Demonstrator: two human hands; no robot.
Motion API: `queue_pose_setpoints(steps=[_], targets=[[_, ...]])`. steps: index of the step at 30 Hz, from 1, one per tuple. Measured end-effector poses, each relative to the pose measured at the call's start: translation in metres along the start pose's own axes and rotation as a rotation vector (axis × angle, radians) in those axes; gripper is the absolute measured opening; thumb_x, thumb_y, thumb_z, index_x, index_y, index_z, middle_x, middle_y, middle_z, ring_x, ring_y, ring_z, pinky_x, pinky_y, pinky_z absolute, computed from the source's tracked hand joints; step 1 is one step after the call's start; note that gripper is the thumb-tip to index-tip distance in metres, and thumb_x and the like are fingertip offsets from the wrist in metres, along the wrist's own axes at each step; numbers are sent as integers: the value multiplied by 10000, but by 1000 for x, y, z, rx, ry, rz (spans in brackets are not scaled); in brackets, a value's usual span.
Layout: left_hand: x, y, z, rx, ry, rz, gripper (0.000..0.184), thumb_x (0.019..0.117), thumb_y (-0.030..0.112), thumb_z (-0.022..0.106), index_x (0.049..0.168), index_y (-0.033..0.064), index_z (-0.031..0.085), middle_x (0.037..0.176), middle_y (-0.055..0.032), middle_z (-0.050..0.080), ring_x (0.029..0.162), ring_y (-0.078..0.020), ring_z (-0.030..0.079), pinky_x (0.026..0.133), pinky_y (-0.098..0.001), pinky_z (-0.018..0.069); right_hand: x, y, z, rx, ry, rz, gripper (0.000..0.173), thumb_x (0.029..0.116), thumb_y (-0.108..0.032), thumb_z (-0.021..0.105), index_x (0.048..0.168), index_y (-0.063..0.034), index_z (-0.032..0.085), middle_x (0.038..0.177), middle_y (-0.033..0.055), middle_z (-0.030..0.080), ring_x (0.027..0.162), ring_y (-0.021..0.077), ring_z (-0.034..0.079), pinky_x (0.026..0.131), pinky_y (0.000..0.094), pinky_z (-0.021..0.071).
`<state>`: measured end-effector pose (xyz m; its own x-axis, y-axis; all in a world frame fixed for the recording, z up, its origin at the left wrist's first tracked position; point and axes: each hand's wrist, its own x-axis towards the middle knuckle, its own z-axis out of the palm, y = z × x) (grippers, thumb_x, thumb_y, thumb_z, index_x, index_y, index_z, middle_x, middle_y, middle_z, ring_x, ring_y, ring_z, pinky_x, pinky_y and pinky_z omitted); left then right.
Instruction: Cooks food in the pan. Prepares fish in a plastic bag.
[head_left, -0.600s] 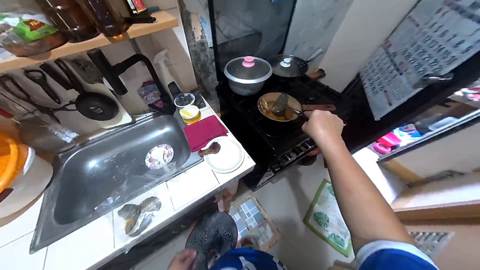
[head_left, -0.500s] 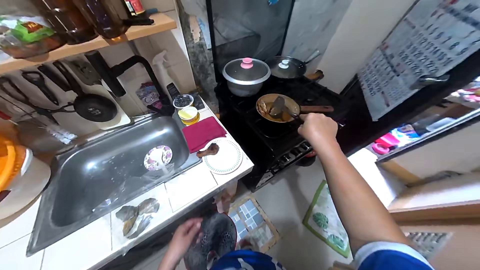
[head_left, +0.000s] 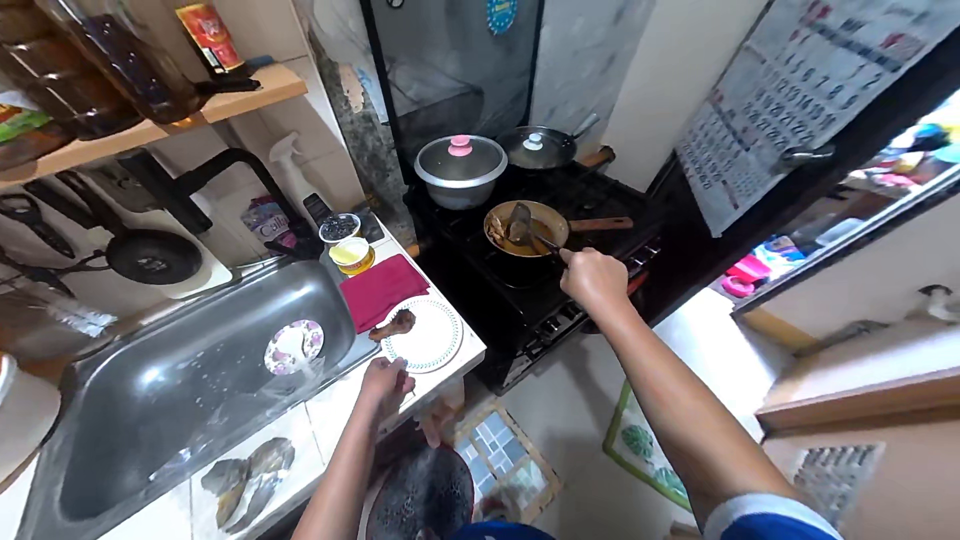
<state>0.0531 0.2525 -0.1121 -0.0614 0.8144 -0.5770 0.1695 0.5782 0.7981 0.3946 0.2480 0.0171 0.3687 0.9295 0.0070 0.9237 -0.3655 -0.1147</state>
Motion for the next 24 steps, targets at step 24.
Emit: queue_pose_setpoints(steps=[24], targets=[[-4,15,1,-275,197,89,207,982,-87,505,1179,-64,445,805,-115,588,558,-113,620,536,-244,569,14,32,14,126,19,-70,403,1012,-104,583,1409,-133,648,1211,249,688,1021,456,687,823,637,521]])
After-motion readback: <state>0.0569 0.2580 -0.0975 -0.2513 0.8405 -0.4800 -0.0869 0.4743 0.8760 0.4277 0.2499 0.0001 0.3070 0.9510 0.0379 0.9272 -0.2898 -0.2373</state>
